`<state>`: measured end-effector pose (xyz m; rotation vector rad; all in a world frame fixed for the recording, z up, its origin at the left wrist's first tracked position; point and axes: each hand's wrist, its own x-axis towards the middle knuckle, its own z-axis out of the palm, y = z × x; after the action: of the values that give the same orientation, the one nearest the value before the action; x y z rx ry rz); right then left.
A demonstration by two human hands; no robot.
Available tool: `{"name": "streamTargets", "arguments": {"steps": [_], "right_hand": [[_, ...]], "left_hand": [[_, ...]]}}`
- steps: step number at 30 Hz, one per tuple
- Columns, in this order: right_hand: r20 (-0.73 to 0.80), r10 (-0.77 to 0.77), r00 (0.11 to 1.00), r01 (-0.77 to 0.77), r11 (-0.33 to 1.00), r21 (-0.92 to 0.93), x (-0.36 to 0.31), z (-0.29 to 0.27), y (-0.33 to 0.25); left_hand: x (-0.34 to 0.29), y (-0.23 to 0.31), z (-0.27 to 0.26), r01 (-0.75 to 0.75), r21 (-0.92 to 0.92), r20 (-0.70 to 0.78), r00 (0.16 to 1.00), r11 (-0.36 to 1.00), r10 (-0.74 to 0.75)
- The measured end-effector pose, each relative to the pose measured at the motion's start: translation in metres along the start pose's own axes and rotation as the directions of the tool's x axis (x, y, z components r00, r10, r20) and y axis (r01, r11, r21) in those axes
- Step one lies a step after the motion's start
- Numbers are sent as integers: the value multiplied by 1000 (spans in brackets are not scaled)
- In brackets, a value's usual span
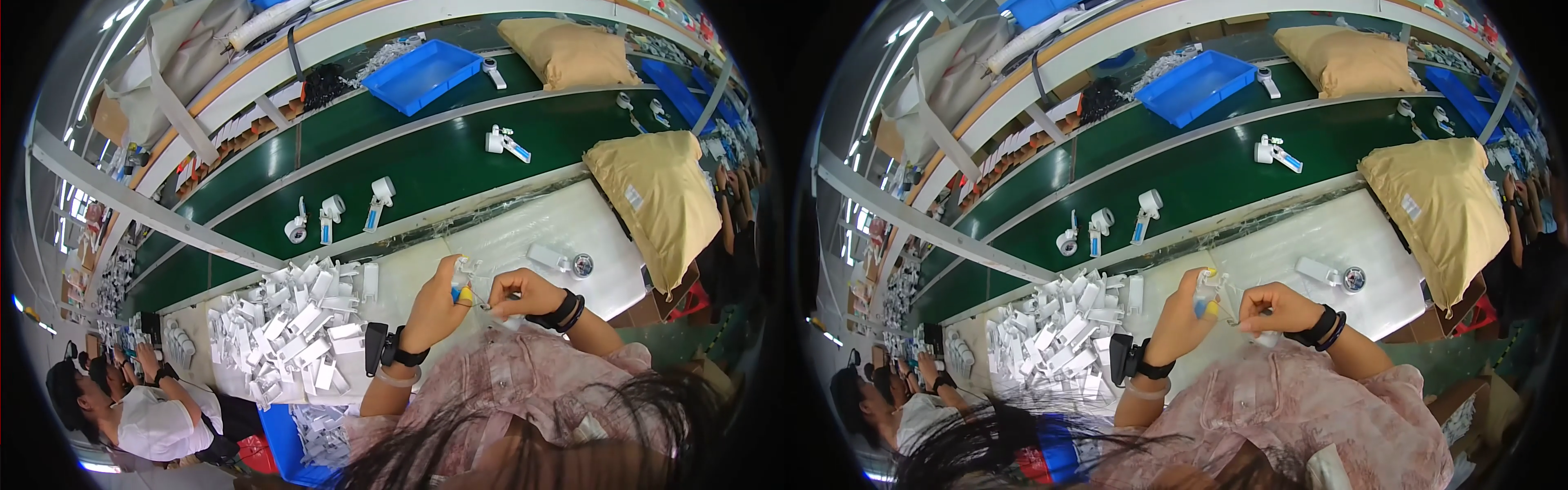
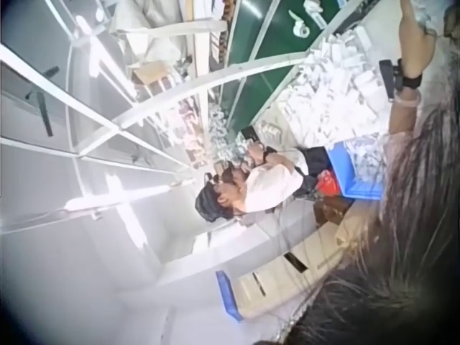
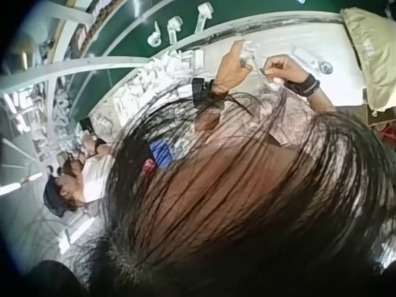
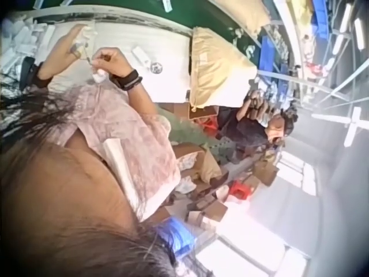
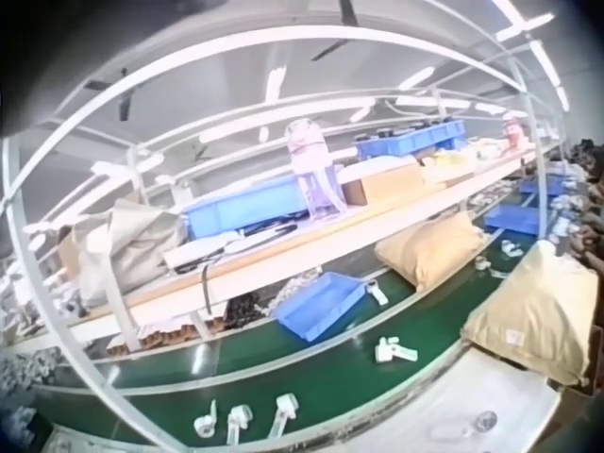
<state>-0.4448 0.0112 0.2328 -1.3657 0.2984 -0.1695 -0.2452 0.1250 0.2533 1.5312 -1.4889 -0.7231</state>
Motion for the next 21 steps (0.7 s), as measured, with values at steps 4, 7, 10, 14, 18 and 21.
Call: {"name": "streamTargets", "arguments": {"steps": [4,7,10,14,18,21], "right_hand": [[-249,-191,949,23,834,-552,2,8,1],[-260,-590,764,98,505,-858,6,15,1],[-285,-723,630,134,462,-876,9,16,6],[-333,-697,635,203,567,-798,9,20,6],[-332,-682,651,273,619,-736,9,25,6],[-266,-699,663,302,576,-760,8,27,3]], "left_hand": [[-3,-7,4,71,7,50,996,997,-71],[-7,-8,10,130,-82,89,988,988,-123],[-10,-3,15,262,-290,139,963,920,-230],[-9,-11,30,265,-745,124,957,612,-264],[-8,-8,39,205,-735,48,967,647,-252],[-10,-5,40,197,-727,36,968,657,-250]]}}
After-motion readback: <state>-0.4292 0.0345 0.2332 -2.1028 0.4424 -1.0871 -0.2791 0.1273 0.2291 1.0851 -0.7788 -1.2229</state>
